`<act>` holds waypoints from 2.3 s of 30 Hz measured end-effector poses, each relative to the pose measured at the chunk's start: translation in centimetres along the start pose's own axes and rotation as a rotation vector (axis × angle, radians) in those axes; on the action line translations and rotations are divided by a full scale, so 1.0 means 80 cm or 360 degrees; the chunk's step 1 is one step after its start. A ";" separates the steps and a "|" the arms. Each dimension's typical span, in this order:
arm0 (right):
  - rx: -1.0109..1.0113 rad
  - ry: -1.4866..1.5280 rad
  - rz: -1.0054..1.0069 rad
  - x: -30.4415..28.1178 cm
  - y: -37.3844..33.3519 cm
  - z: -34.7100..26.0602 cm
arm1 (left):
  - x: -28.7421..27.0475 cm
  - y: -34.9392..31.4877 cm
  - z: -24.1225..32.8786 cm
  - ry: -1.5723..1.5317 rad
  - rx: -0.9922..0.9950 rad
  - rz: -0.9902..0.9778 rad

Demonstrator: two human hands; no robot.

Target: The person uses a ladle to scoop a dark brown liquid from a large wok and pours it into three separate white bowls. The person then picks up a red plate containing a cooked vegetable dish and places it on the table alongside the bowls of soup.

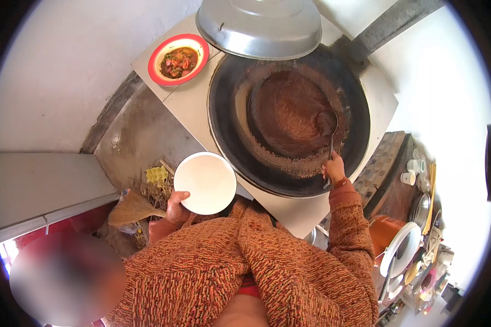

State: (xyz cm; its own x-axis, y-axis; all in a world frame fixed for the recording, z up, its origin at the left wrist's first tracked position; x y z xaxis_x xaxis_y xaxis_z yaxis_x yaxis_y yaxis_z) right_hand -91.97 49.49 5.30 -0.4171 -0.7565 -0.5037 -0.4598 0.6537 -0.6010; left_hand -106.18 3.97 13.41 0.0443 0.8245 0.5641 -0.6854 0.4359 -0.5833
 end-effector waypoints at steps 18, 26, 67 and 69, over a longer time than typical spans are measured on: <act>-0.0200 0.0448 -0.0537 0.172 0.036 -0.161 | -0.046 -0.011 0.016 -0.0058 0.0049 0.0104; 0.0058 0.0238 -0.0779 0.137 -0.104 -0.063 | -0.010 -0.004 0.009 0.0005 -0.0034 0.0070; -0.0407 -0.0951 0.0412 0.028 0.020 0.058 | 0.006 0.013 0.003 0.0049 -0.0052 -0.0080; -0.0308 -0.0733 0.0359 0.043 0.036 0.061 | 0.011 0.017 0.009 0.0080 -0.0069 -0.0080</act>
State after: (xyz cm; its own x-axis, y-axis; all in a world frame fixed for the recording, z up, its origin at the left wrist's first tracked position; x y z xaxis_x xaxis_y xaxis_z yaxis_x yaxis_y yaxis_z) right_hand -90.96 48.68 -1.20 -0.1555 -0.4988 -0.8527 -0.5525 0.7595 -0.3435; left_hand -107.62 4.99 13.53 0.1152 0.8178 0.5638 -0.6492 0.4916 -0.5804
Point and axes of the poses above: each hand's wrist, its own y-axis towards the middle knuckle, its own x-axis out of the palm, z = x × y, the point moved 2 cm from there along y, towards the middle knuckle, and after that the axes turned 7 degrees about -y, right-handed, at the moved point
